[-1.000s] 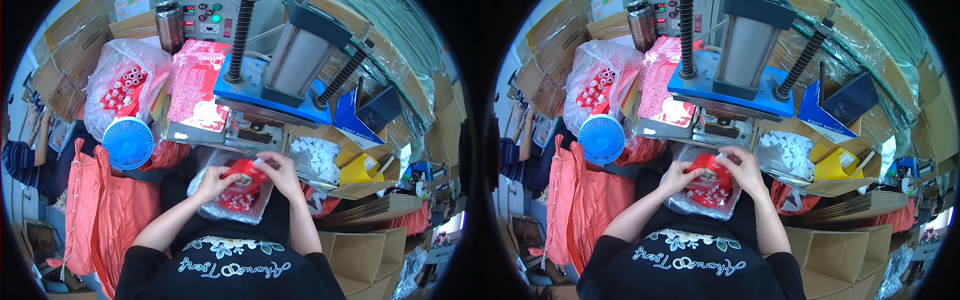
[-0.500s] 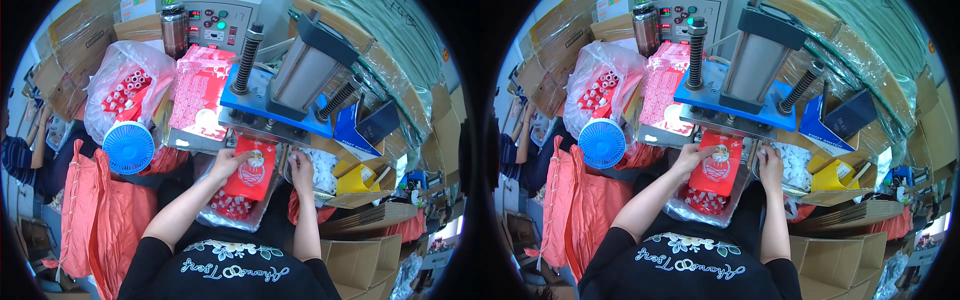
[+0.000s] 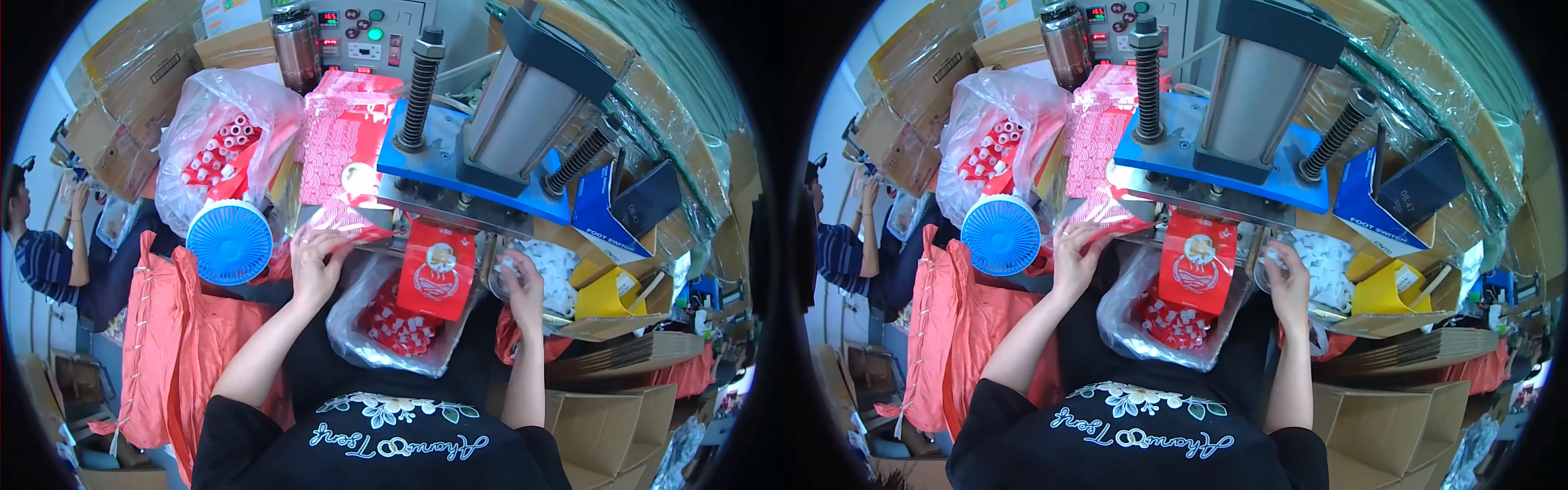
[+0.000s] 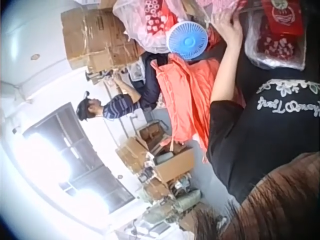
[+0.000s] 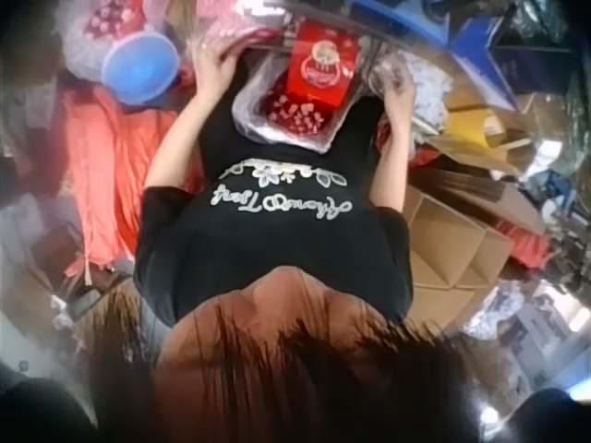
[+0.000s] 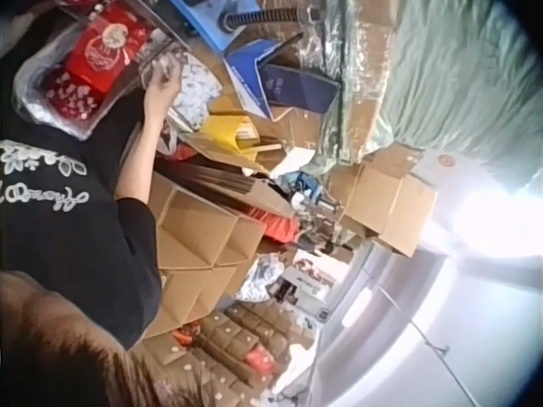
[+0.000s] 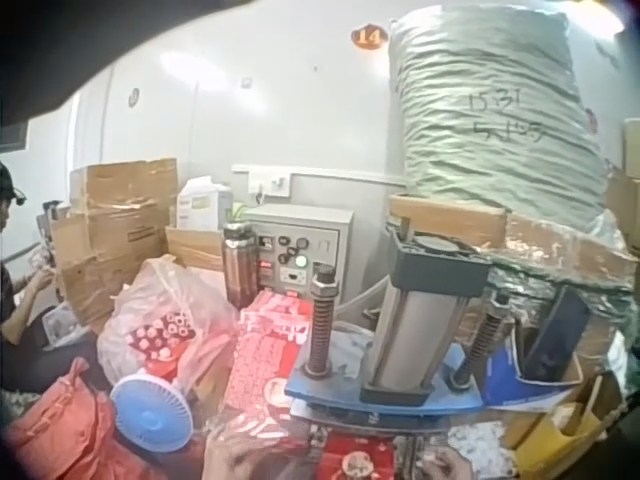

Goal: The person inserts white plastic spouts into red pouches and uses a heat press to seal them together. They place each finished pouch into a plastic bag inside a bin, repeating the process until the bag is full and then tying it closed.

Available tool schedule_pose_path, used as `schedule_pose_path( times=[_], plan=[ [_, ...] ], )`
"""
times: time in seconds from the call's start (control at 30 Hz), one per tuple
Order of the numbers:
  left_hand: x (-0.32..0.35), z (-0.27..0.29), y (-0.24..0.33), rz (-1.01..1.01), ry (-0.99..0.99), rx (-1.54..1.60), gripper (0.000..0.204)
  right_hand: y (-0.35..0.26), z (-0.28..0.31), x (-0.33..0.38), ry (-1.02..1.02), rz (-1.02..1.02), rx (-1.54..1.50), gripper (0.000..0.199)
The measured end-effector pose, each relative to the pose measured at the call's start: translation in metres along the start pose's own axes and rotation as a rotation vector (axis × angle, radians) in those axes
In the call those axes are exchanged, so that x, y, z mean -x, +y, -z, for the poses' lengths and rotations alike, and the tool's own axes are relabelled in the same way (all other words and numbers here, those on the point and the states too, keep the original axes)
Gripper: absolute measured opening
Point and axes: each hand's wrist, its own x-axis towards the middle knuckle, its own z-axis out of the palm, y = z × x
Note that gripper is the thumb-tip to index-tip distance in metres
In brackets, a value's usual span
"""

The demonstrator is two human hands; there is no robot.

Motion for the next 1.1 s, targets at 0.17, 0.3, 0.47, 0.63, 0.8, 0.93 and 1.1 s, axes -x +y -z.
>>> schedule_pose_path(
  times=[0.17,0.3,0.47,0.63,0.8,0.93,1.1],
  plan=[
    [0.021,-0.016,0.041,0.291,-0.231,0.534,0.012,-0.078,-0.027,0.015,-0.221,0.007,-0.091,0.024],
    [0.048,-0.037,0.052,0.290,-0.358,0.605,0.017,-0.093,-0.044,0.025,-0.510,-0.027,-0.126,0.023],
    [0.054,-0.048,0.050,0.453,-0.518,0.816,0.017,-0.068,-0.047,0.020,-0.502,-0.145,-0.306,0.022],
    [0.038,-0.056,0.050,0.208,-0.379,0.427,0.022,-0.072,-0.037,0.011,-0.341,-0.008,-0.150,0.019],
    [0.044,-0.064,0.050,0.343,-0.550,0.727,0.027,-0.065,-0.044,0.008,-0.493,-0.112,-0.278,0.024],
    [0.036,-0.071,0.051,0.432,-0.620,0.799,0.029,-0.047,-0.052,0.001,-0.384,-0.198,-0.356,0.032],
    [0.001,-0.077,0.069,0.745,-0.476,0.995,0.033,-0.041,-0.023,-0.010,0.091,0.146,0.341,0.040]
  ],
)
